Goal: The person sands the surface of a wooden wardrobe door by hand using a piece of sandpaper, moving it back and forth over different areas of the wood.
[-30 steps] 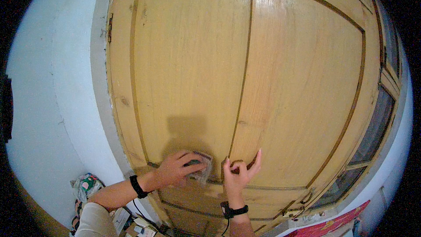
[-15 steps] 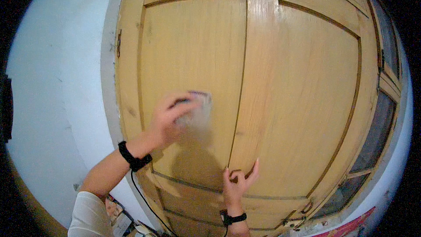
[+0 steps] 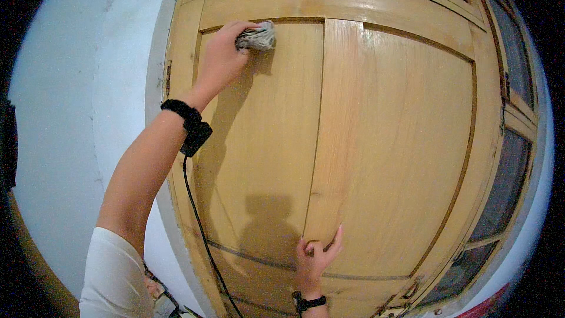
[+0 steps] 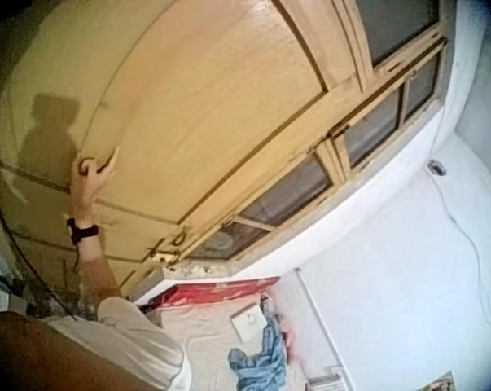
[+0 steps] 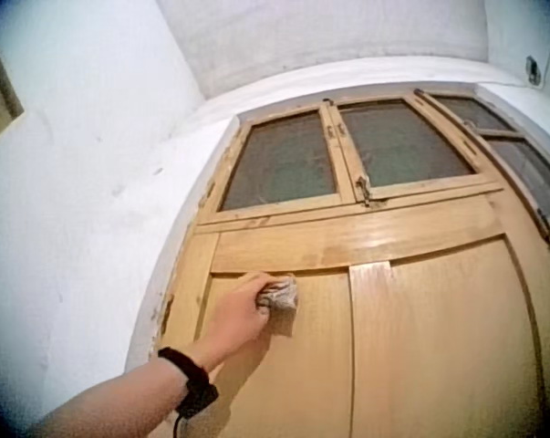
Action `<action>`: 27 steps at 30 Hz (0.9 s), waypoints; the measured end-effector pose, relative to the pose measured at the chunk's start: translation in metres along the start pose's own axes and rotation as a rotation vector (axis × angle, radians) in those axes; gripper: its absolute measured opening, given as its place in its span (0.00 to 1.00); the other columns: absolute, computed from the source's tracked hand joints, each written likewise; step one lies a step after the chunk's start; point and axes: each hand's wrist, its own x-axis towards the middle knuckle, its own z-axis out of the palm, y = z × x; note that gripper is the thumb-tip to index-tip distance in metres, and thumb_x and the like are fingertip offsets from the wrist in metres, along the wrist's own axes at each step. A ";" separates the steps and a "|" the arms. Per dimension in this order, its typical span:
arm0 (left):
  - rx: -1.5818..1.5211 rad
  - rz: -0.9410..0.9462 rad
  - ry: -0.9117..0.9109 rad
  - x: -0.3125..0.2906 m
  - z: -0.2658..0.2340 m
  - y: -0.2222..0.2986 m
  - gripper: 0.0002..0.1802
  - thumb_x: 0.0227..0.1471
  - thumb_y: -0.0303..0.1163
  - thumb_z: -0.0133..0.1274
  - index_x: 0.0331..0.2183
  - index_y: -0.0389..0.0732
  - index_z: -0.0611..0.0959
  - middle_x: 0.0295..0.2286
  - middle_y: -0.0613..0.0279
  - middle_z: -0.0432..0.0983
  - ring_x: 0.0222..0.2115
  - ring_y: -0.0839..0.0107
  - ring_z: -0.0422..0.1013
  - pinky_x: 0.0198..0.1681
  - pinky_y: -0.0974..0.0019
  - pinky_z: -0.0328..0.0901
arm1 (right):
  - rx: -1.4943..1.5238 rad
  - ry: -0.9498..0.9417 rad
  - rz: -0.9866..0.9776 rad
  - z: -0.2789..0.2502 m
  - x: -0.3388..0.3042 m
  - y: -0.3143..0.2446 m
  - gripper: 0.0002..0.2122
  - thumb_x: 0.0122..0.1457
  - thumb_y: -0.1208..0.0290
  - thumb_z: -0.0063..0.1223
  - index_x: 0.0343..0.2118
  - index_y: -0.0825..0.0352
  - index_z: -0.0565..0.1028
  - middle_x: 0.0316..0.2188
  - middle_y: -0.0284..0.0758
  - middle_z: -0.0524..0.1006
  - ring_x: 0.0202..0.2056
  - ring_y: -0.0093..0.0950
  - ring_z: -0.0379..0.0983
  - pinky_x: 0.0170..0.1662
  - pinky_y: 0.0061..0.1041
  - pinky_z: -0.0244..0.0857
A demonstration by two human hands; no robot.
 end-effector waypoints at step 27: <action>0.021 0.115 -0.138 -0.043 0.002 -0.006 0.29 0.42 0.14 0.60 0.47 0.48 0.88 0.46 0.61 0.83 0.50 0.51 0.76 0.54 0.53 0.73 | -0.037 0.008 -0.003 0.003 -0.003 0.005 0.20 0.50 0.80 0.75 0.22 0.61 0.67 0.76 0.54 0.54 0.67 0.57 0.60 0.64 0.52 0.58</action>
